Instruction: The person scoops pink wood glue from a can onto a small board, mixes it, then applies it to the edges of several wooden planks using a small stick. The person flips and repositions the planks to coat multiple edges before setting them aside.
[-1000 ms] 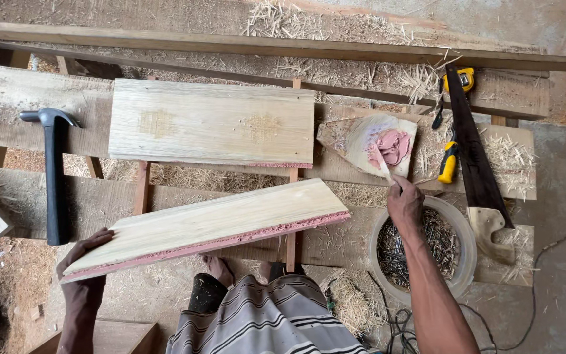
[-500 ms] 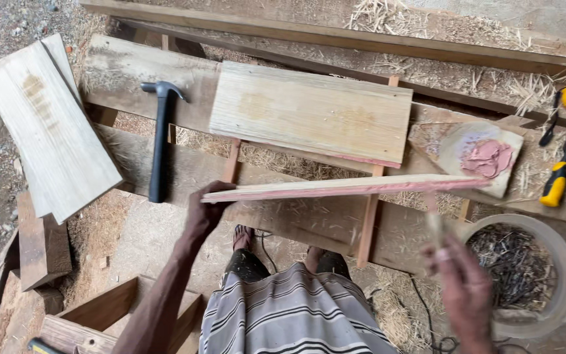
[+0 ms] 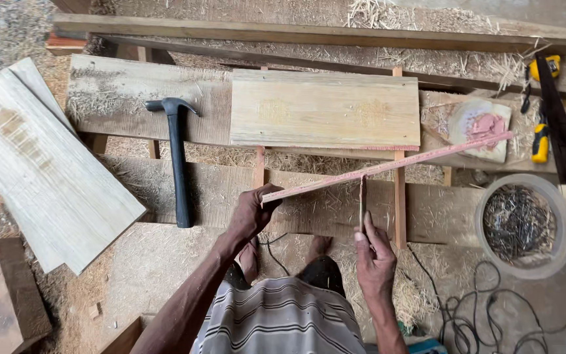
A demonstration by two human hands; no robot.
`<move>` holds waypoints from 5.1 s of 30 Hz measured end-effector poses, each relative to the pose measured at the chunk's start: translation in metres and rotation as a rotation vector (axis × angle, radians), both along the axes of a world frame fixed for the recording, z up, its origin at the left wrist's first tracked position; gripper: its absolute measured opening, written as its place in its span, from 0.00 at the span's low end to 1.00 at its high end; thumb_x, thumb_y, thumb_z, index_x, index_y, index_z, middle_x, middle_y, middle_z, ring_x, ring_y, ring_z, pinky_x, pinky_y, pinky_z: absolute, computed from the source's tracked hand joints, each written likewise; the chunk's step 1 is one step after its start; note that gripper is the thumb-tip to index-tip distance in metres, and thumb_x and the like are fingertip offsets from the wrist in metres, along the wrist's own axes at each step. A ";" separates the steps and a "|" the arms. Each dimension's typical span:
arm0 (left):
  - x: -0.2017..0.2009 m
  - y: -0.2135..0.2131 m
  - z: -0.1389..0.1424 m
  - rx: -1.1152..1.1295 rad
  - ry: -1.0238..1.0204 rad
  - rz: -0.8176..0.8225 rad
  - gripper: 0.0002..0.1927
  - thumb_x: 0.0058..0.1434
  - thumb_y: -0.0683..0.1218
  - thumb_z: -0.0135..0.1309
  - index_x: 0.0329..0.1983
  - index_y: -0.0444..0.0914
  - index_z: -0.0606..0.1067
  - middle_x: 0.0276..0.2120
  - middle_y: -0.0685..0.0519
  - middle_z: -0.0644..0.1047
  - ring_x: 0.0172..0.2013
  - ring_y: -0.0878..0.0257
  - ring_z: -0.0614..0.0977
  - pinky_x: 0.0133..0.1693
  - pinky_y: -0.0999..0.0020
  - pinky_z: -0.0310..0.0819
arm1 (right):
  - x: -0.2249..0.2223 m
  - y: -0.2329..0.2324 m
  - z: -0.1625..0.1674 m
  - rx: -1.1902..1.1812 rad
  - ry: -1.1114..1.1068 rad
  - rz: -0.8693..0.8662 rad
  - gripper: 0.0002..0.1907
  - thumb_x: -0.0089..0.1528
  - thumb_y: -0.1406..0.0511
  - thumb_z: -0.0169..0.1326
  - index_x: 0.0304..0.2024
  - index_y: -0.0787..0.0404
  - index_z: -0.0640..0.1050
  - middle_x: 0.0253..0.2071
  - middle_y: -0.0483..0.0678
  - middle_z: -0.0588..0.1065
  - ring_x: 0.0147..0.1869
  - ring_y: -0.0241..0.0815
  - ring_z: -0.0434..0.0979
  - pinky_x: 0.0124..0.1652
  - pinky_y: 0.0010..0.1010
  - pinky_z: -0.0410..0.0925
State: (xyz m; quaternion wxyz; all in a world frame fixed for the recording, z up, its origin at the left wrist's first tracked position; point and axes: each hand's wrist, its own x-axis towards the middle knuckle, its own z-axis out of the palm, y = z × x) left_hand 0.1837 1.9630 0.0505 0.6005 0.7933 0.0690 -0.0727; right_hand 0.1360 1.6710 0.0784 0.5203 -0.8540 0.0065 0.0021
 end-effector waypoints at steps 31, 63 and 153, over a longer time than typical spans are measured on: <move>-0.002 -0.012 -0.001 -0.179 0.064 0.125 0.12 0.64 0.34 0.52 0.45 0.38 0.82 0.25 0.59 0.78 0.21 0.76 0.67 0.20 0.78 0.59 | 0.004 0.017 0.036 -0.386 -0.093 0.018 0.23 0.67 0.66 0.50 0.66 0.57 0.73 0.33 0.47 0.72 0.23 0.33 0.67 0.17 0.26 0.63; -0.010 -0.017 -0.011 -0.020 -0.161 0.102 0.09 0.63 0.34 0.56 0.45 0.36 0.80 0.28 0.58 0.80 0.30 0.75 0.75 0.33 0.79 0.72 | -0.025 0.050 0.054 -0.294 -0.013 0.165 0.21 0.65 0.69 0.54 0.62 0.58 0.76 0.33 0.48 0.73 0.27 0.33 0.72 0.19 0.24 0.69; -0.008 -0.004 0.000 0.041 -0.103 0.111 0.23 0.49 0.28 0.50 0.47 0.37 0.79 0.30 0.50 0.82 0.31 0.66 0.82 0.34 0.69 0.77 | -0.026 0.110 0.094 -0.349 -0.032 0.447 0.29 0.64 0.70 0.52 0.69 0.60 0.67 0.36 0.51 0.75 0.31 0.40 0.77 0.28 0.33 0.71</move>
